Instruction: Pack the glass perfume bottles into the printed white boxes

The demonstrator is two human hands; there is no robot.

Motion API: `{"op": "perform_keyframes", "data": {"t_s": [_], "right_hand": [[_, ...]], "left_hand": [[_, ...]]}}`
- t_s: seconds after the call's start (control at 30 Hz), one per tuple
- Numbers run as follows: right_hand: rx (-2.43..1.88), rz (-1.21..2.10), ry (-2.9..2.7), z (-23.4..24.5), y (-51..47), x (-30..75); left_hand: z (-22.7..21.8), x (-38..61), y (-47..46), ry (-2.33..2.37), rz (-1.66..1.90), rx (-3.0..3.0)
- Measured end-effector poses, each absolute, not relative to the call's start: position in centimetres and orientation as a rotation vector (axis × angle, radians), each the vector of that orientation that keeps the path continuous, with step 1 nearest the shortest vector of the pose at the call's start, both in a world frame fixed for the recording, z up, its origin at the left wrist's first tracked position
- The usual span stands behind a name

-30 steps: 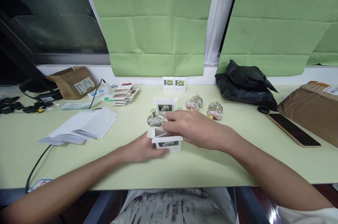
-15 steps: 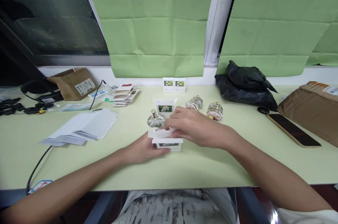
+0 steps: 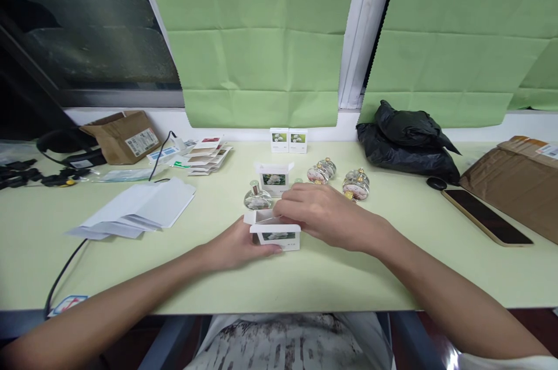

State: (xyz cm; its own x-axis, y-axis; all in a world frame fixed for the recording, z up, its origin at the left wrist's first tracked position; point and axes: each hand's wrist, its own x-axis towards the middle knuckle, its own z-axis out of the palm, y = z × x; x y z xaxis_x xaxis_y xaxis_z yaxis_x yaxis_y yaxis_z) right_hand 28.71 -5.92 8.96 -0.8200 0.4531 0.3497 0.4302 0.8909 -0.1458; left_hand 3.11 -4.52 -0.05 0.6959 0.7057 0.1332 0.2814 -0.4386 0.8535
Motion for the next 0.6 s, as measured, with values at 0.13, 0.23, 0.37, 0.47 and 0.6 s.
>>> {"op": "perform_keyframes", "data": {"t_s": [0.13, 0.23, 0.37, 0.47, 0.6], "right_hand": [[-0.656, 0.175, -2.666, 8.88, -5.92, 28.82], [-0.683, 0.284, -2.659, 9.06, -6.03, 28.71], [-0.734, 0.354, -2.666, 9.30, -6.03, 28.54], [-0.746, 0.387, -2.663, 9.33, -5.91, 28.69], [-0.749, 0.446, -2.608, 9.03, -5.84, 29.29]], "left_hand": [[0.32, 3.20, -4.60, 0.757, 0.603, 2.028], [0.37, 3.31, -4.67, 0.779, 0.593, 2.045], [0.07, 3.29, -4.67, 0.785, 0.601, 2.045], [-0.19, 3.05, -4.75, 0.754, 0.666, 2.089], [-0.55, 2.59, -4.91, 0.760, 0.872, 2.175]]}}
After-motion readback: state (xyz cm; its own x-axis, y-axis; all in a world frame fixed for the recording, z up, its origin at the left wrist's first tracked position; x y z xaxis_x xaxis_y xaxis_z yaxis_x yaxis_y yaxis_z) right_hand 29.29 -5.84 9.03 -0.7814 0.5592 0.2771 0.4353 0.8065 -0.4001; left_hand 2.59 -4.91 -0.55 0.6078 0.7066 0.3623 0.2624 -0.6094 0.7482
